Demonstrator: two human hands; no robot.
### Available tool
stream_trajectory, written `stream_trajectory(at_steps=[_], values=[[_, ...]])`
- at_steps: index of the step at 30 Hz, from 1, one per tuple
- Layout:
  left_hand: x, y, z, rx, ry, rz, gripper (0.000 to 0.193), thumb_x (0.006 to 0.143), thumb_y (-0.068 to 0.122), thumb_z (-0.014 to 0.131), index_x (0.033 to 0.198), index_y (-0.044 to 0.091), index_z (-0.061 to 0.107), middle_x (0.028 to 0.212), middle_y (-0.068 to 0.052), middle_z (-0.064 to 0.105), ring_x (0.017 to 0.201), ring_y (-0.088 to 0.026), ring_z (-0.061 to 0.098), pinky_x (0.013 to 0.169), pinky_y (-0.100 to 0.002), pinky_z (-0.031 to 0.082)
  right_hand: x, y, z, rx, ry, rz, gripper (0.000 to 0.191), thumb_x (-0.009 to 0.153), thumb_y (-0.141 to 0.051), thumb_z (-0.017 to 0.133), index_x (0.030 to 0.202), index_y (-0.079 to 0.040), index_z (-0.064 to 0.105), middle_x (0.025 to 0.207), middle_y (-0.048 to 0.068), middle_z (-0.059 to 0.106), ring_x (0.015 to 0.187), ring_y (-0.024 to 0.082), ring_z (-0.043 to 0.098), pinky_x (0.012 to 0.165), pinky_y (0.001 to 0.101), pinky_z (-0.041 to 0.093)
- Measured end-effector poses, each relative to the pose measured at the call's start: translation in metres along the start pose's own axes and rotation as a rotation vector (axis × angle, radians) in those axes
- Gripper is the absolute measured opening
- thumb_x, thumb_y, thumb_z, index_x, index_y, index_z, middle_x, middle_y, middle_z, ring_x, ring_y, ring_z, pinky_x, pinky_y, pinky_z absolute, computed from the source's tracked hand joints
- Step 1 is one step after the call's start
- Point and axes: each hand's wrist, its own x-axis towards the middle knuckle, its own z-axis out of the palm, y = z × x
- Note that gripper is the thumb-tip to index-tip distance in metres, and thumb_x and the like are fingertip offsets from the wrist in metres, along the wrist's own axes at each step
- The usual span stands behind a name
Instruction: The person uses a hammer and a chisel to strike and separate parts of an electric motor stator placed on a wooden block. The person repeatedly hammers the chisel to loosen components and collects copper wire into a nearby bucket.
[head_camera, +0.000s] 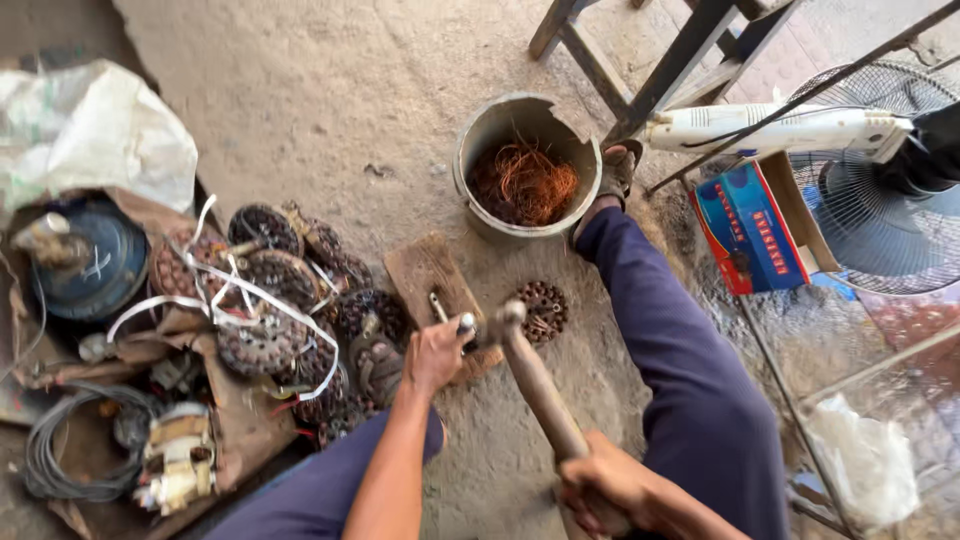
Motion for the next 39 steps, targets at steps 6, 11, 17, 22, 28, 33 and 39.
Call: stream_trajectory(at_steps=[6,11,17,22,28,33,39], values=[[0.007,-0.014,0.007,-0.032,-0.035,-0.225,0.034,0.092,0.045,0.071,0.099,0.012,0.078,0.09,-0.022,0.073,0.086,-0.045,0.07,0.073,-0.054,0.054,0.012,0.047,-0.015,0.378,0.071,0.368,0.011,0.081,-0.009,0.062,0.08,-0.001,0.055,0.062,0.01,0.055,0.043,0.021,0.055,0.038,0.0406,0.051],[0.018,-0.025,-0.008,-0.1,-0.078,-0.444,0.045,0.089,0.052,0.074,0.092,0.008,0.079,0.086,-0.023,0.073,0.083,-0.044,0.071,0.073,-0.052,0.053,0.007,0.013,-0.003,0.563,0.021,0.359,0.01,0.081,-0.009,0.059,0.083,-0.001,0.052,0.063,0.01,0.053,0.042,0.021,0.054,0.038,0.0396,0.051],[0.01,-0.013,-0.024,-0.305,0.064,-0.291,0.033,0.091,0.044,0.068,0.107,0.017,0.08,0.089,-0.017,0.076,0.078,-0.037,0.074,0.067,-0.046,0.054,-0.023,-0.004,-0.007,0.346,0.134,0.154,0.016,0.081,-0.009,0.061,0.083,0.003,0.051,0.062,0.012,0.054,0.042,0.024,0.057,0.036,0.0414,0.05],[0.006,-0.014,-0.018,-0.227,0.005,-0.133,0.029,0.094,0.04,0.071,0.108,0.016,0.08,0.09,-0.019,0.074,0.084,-0.037,0.075,0.07,-0.044,0.057,-0.055,-0.034,-0.008,0.284,0.099,0.01,0.019,0.078,-0.01,0.063,0.081,0.001,0.049,0.059,0.011,0.052,0.039,0.023,0.056,0.033,0.0397,0.049],[-0.011,-0.007,-0.001,-0.021,0.007,-0.052,0.025,0.093,0.031,0.072,0.111,0.014,0.074,0.095,-0.017,0.076,0.084,-0.038,0.074,0.068,-0.047,0.057,-0.153,-0.119,0.015,0.144,-0.097,-0.345,0.023,0.074,-0.007,0.069,0.09,0.002,0.057,0.061,0.009,0.059,0.044,0.019,0.06,0.038,0.0327,0.05],[-0.018,-0.008,0.001,-0.057,0.106,0.012,0.026,0.091,0.023,0.072,0.116,0.016,0.074,0.094,-0.017,0.076,0.081,-0.039,0.074,0.066,-0.048,0.059,-0.111,-0.12,0.062,-0.383,0.295,-0.637,0.015,0.071,-0.014,0.078,0.073,-0.005,0.066,0.058,0.003,0.066,0.053,0.013,0.063,0.05,0.0284,0.052],[-0.02,-0.024,0.013,0.047,0.04,-0.037,0.023,0.09,0.024,0.07,0.108,0.012,0.076,0.09,-0.021,0.073,0.079,-0.042,0.072,0.068,-0.05,0.057,-0.019,-0.003,0.034,0.231,0.013,0.035,0.022,0.075,-0.002,0.066,0.091,-0.004,0.053,0.06,0.011,0.057,0.042,0.022,0.057,0.037,0.0388,0.048]])
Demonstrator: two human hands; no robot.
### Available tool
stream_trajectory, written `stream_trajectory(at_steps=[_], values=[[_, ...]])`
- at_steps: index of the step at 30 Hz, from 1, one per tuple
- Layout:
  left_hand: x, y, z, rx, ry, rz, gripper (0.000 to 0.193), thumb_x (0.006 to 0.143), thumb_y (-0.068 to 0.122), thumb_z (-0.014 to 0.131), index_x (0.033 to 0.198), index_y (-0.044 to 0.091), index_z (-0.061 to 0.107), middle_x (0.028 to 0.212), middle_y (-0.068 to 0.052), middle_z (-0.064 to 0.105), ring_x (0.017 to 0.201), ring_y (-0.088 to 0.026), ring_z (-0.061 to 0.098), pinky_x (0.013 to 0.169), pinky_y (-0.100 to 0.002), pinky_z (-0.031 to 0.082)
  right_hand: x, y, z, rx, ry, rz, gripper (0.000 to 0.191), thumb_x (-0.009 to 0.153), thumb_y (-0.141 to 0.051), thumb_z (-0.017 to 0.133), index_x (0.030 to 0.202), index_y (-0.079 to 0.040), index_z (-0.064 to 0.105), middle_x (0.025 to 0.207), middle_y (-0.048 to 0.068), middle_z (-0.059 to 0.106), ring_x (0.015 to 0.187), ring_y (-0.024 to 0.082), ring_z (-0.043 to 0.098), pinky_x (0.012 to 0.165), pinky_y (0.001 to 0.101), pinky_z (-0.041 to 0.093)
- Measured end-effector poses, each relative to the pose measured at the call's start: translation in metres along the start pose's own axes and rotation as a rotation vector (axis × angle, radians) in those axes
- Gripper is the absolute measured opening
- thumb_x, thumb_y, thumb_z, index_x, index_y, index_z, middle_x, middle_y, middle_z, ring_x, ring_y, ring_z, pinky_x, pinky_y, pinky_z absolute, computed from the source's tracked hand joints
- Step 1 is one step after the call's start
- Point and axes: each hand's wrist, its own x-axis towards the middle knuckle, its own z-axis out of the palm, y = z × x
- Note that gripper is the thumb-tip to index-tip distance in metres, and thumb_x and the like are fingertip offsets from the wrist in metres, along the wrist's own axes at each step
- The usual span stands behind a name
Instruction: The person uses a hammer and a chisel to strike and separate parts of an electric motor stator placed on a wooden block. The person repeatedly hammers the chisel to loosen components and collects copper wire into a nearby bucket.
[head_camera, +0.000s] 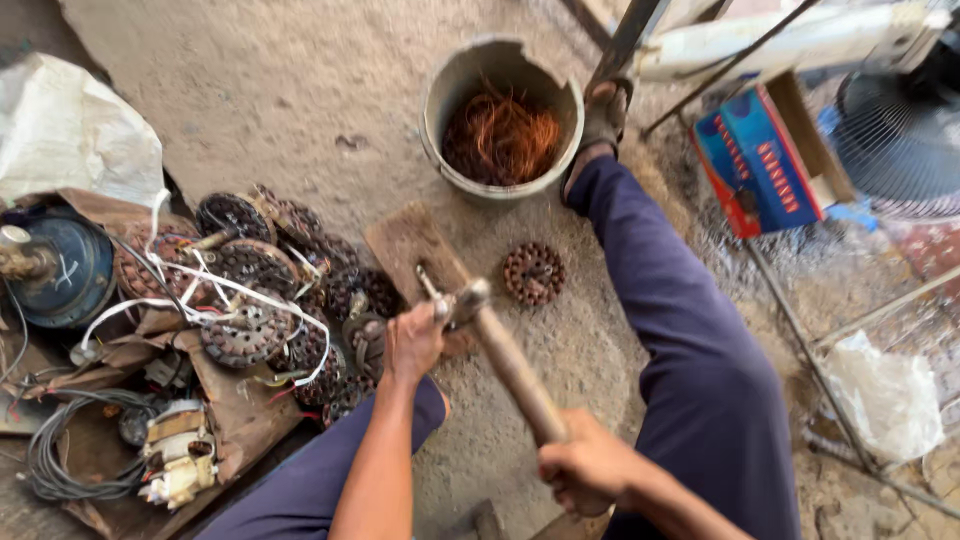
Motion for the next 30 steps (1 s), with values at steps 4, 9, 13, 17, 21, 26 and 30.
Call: stream_trajectory(at_steps=[4,9,13,17,21,26,30], values=[[0.015,-0.007,0.007,0.101,-0.071,-0.366,0.049,0.095,0.052,0.075,0.084,0.004,0.077,0.084,-0.024,0.072,0.083,-0.045,0.068,0.072,-0.054,0.052,0.01,0.017,-0.026,0.101,0.079,0.137,0.019,0.08,-0.006,0.062,0.091,0.004,0.05,0.062,0.012,0.056,0.043,0.022,0.058,0.037,0.04,0.051],[0.033,-0.013,-0.015,-0.102,-0.21,-0.405,0.04,0.091,0.051,0.074,0.095,0.011,0.081,0.083,-0.023,0.074,0.077,-0.039,0.071,0.071,-0.047,0.054,0.001,-0.006,-0.018,0.307,0.15,0.204,0.013,0.079,-0.006,0.059,0.087,-0.001,0.05,0.064,0.011,0.055,0.044,0.023,0.057,0.039,0.0401,0.052],[0.02,-0.006,-0.031,-0.433,0.02,-0.127,0.031,0.095,0.044,0.067,0.108,0.019,0.081,0.096,-0.012,0.08,0.082,-0.029,0.077,0.068,-0.04,0.056,-0.003,0.0,-0.019,0.269,0.11,0.157,0.012,0.078,-0.007,0.059,0.083,0.002,0.053,0.063,0.013,0.055,0.043,0.023,0.057,0.037,0.0397,0.051],[0.015,0.004,-0.032,-0.281,-0.051,-0.182,0.027,0.095,0.039,0.069,0.111,0.019,0.08,0.091,-0.013,0.078,0.074,-0.03,0.075,0.064,-0.042,0.055,-0.013,0.001,-0.02,0.213,0.093,0.1,0.013,0.079,-0.007,0.06,0.083,0.004,0.052,0.062,0.013,0.055,0.042,0.023,0.058,0.037,0.0404,0.051],[0.015,0.011,-0.017,-0.149,-0.011,-0.068,0.029,0.095,0.039,0.072,0.103,0.012,0.079,0.086,-0.018,0.074,0.079,-0.038,0.073,0.066,-0.048,0.055,-0.058,-0.039,-0.003,0.082,0.065,-0.079,0.014,0.073,-0.004,0.061,0.081,0.003,0.051,0.058,0.013,0.056,0.038,0.024,0.057,0.034,0.0402,0.05],[0.006,0.014,-0.003,-0.048,0.051,0.073,0.025,0.096,0.031,0.07,0.105,0.008,0.074,0.09,-0.019,0.073,0.08,-0.044,0.069,0.064,-0.051,0.055,-0.107,-0.086,0.036,-0.117,0.014,-0.393,0.019,0.075,-0.006,0.071,0.087,0.002,0.058,0.061,0.007,0.06,0.046,0.017,0.061,0.042,0.0325,0.051],[0.003,0.015,-0.001,0.013,0.057,0.128,0.027,0.096,0.026,0.068,0.118,0.01,0.072,0.095,-0.019,0.074,0.08,-0.042,0.071,0.066,-0.05,0.056,-0.058,-0.068,0.042,-0.346,0.159,-0.317,0.015,0.078,-0.008,0.068,0.086,0.001,0.059,0.058,0.007,0.062,0.045,0.016,0.061,0.039,0.0332,0.049]])
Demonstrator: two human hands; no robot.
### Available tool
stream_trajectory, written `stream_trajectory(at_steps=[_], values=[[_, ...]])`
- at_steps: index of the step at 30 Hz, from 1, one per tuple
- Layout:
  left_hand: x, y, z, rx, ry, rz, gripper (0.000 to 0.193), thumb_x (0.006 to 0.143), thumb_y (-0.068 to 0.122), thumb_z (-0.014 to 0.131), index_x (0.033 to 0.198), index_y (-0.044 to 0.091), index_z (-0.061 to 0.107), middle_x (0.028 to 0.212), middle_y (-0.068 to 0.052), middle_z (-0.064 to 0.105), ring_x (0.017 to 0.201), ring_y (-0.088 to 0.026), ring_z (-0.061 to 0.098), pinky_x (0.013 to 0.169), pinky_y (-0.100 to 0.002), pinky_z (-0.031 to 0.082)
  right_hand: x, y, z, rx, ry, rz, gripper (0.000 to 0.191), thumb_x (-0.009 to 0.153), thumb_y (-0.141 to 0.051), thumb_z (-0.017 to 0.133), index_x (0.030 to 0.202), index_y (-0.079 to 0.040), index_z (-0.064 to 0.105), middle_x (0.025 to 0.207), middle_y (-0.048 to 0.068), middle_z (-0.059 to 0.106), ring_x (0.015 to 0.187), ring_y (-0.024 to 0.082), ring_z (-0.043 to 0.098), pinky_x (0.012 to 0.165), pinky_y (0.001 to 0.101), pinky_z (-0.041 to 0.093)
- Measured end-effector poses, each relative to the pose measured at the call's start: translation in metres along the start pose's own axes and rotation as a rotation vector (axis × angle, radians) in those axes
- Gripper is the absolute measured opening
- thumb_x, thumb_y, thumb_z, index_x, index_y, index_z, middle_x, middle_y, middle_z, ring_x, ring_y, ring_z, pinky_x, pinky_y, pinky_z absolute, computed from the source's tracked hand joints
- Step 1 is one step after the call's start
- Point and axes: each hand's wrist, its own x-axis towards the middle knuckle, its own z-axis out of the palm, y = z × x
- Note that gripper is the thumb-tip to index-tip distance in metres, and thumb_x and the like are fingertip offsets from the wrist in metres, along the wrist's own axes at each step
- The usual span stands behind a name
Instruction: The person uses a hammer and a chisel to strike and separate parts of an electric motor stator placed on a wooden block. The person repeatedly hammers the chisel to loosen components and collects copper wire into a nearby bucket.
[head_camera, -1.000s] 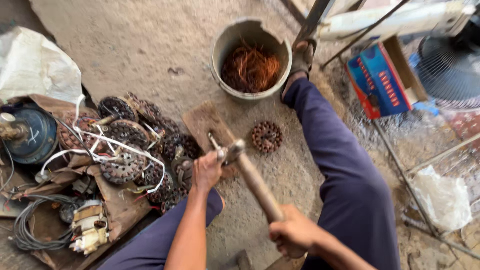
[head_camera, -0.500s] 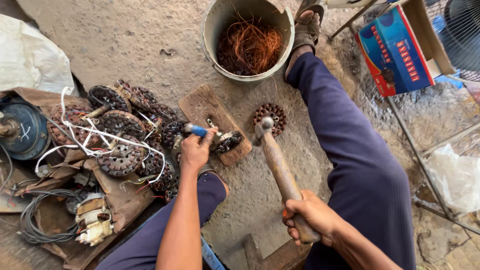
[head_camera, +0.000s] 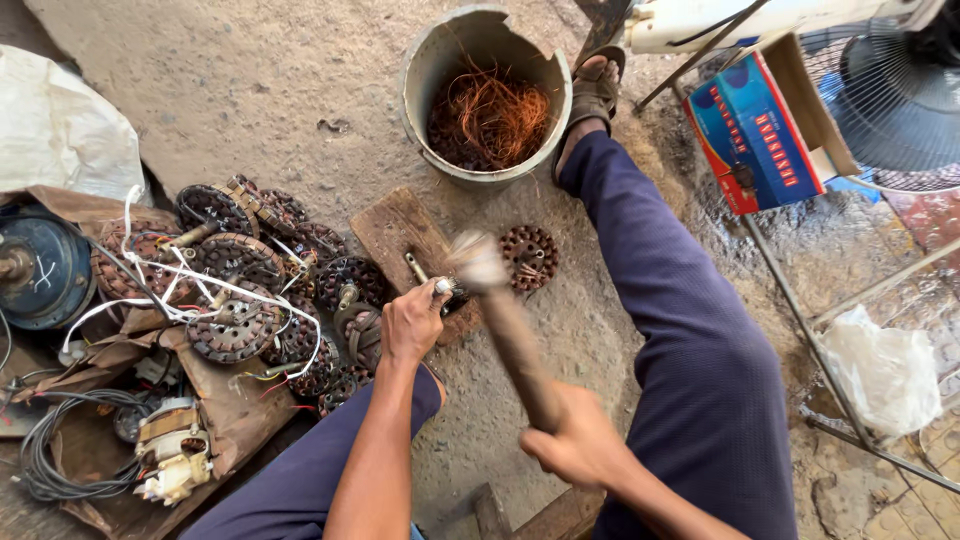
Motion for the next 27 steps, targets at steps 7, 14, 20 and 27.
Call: stream_trajectory(at_steps=[7,14,20,27], values=[[0.007,-0.012,0.008,0.118,-0.186,-0.444,0.035,0.101,0.046,0.07,0.102,0.012,0.079,0.086,-0.019,0.074,0.083,-0.041,0.071,0.073,-0.051,0.054,0.039,0.104,-0.023,0.588,-0.072,0.484,0.017,0.08,-0.009,0.06,0.091,-0.002,0.049,0.062,0.011,0.057,0.043,0.022,0.058,0.036,0.0406,0.05],[0.019,-0.026,-0.008,-0.337,-0.167,-0.583,0.027,0.092,0.041,0.071,0.106,0.021,0.083,0.085,-0.014,0.077,0.079,-0.029,0.075,0.072,-0.042,0.054,0.045,0.107,-0.03,0.844,-0.017,0.547,0.014,0.079,-0.009,0.059,0.086,-0.005,0.048,0.062,0.009,0.052,0.042,0.02,0.055,0.038,0.0384,0.052],[0.0,-0.011,-0.033,-0.429,0.008,-0.279,0.022,0.097,0.035,0.071,0.111,0.02,0.079,0.101,-0.013,0.079,0.089,-0.028,0.077,0.074,-0.038,0.056,0.036,0.097,-0.025,0.705,-0.039,0.482,0.014,0.078,-0.009,0.059,0.085,-0.003,0.048,0.061,0.009,0.051,0.042,0.021,0.055,0.038,0.0387,0.051],[-0.004,0.005,-0.019,-0.323,0.038,-0.192,0.023,0.091,0.028,0.075,0.112,0.019,0.079,0.101,-0.013,0.077,0.089,-0.032,0.076,0.07,-0.04,0.058,0.003,0.045,-0.015,0.491,-0.01,0.359,0.013,0.074,-0.005,0.061,0.08,0.001,0.05,0.058,0.012,0.053,0.04,0.023,0.055,0.036,0.0386,0.05]])
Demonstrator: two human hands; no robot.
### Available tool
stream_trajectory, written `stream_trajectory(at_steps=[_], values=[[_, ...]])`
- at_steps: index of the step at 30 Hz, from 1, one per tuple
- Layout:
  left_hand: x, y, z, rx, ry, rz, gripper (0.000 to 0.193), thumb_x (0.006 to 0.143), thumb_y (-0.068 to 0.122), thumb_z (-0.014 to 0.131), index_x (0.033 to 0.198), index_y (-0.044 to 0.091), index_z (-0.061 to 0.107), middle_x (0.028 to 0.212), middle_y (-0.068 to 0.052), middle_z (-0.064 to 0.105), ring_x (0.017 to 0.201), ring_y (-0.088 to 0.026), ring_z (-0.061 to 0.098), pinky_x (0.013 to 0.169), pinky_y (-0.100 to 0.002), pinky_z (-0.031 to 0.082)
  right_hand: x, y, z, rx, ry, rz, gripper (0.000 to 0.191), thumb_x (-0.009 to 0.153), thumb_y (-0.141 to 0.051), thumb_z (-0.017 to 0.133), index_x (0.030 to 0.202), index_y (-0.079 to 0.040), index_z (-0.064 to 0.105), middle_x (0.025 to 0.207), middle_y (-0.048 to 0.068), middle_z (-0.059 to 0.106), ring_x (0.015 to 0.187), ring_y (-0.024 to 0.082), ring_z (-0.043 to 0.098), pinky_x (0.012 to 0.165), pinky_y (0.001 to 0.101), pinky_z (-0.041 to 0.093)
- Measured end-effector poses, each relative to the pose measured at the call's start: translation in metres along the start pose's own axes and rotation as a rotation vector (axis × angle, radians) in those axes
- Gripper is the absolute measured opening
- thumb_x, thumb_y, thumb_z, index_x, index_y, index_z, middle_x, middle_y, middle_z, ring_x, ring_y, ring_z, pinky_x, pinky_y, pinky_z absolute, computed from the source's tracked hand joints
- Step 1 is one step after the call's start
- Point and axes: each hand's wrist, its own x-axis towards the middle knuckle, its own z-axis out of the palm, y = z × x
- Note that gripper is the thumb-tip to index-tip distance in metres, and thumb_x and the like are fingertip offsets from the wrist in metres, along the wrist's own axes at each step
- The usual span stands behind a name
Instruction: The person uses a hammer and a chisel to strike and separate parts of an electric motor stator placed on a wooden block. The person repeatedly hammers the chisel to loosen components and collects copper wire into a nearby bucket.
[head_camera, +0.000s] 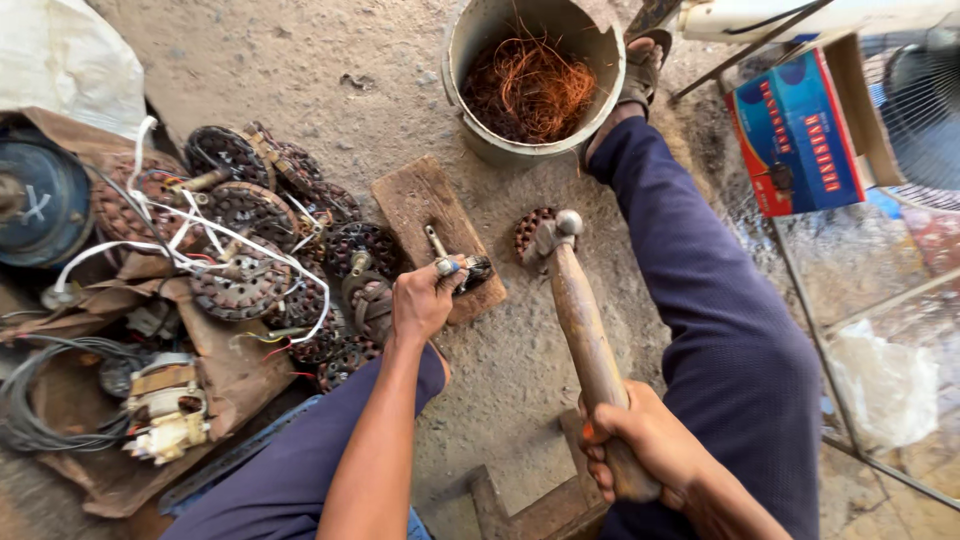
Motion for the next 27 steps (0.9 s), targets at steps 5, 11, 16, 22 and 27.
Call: stream_trajectory(at_steps=[5,11,16,22,27], values=[[-0.007,-0.01,0.015,0.039,0.074,0.129,0.023,0.092,0.026,0.074,0.113,0.017,0.077,0.109,-0.01,0.078,0.09,-0.032,0.075,0.07,-0.04,0.059,-0.046,-0.019,0.005,-0.162,-0.008,-0.09,0.014,0.072,-0.005,0.064,0.079,0.003,0.054,0.056,0.012,0.055,0.04,0.023,0.058,0.037,0.0384,0.051],[-0.002,-0.023,0.024,0.147,-0.028,-0.018,0.019,0.093,0.031,0.072,0.107,0.019,0.079,0.099,-0.008,0.08,0.072,-0.027,0.077,0.063,-0.04,0.061,-0.067,-0.028,0.017,-0.422,-0.025,-0.287,0.019,0.069,-0.004,0.069,0.084,0.001,0.059,0.056,0.008,0.06,0.043,0.017,0.059,0.039,0.0334,0.049],[0.007,-0.014,0.019,0.239,-0.058,0.046,0.026,0.095,0.036,0.071,0.108,0.015,0.078,0.086,-0.01,0.079,0.067,-0.028,0.076,0.061,-0.04,0.059,-0.001,-0.027,0.033,-0.572,0.035,-0.17,0.023,0.071,-0.004,0.064,0.093,-0.005,0.058,0.057,0.006,0.061,0.044,0.017,0.061,0.041,0.0349,0.051],[0.012,0.003,0.012,0.275,0.004,0.067,0.023,0.093,0.034,0.074,0.109,0.019,0.079,0.09,-0.014,0.079,0.065,-0.031,0.074,0.053,-0.044,0.058,-0.041,-0.076,0.027,-0.526,-0.099,-0.138,0.025,0.074,-0.01,0.074,0.084,0.004,0.055,0.057,0.01,0.058,0.042,0.021,0.058,0.038,0.0361,0.051],[0.016,0.011,0.006,0.276,-0.093,0.023,0.042,0.094,0.004,0.056,0.126,0.022,0.074,0.105,-0.013,0.077,0.064,-0.027,0.076,0.052,-0.038,0.06,-0.077,-0.094,0.052,-0.433,-0.064,-0.705,0.03,0.072,-0.008,0.082,0.087,-0.002,0.057,0.06,0.009,0.059,0.047,0.015,0.055,0.041,0.032,0.043]])
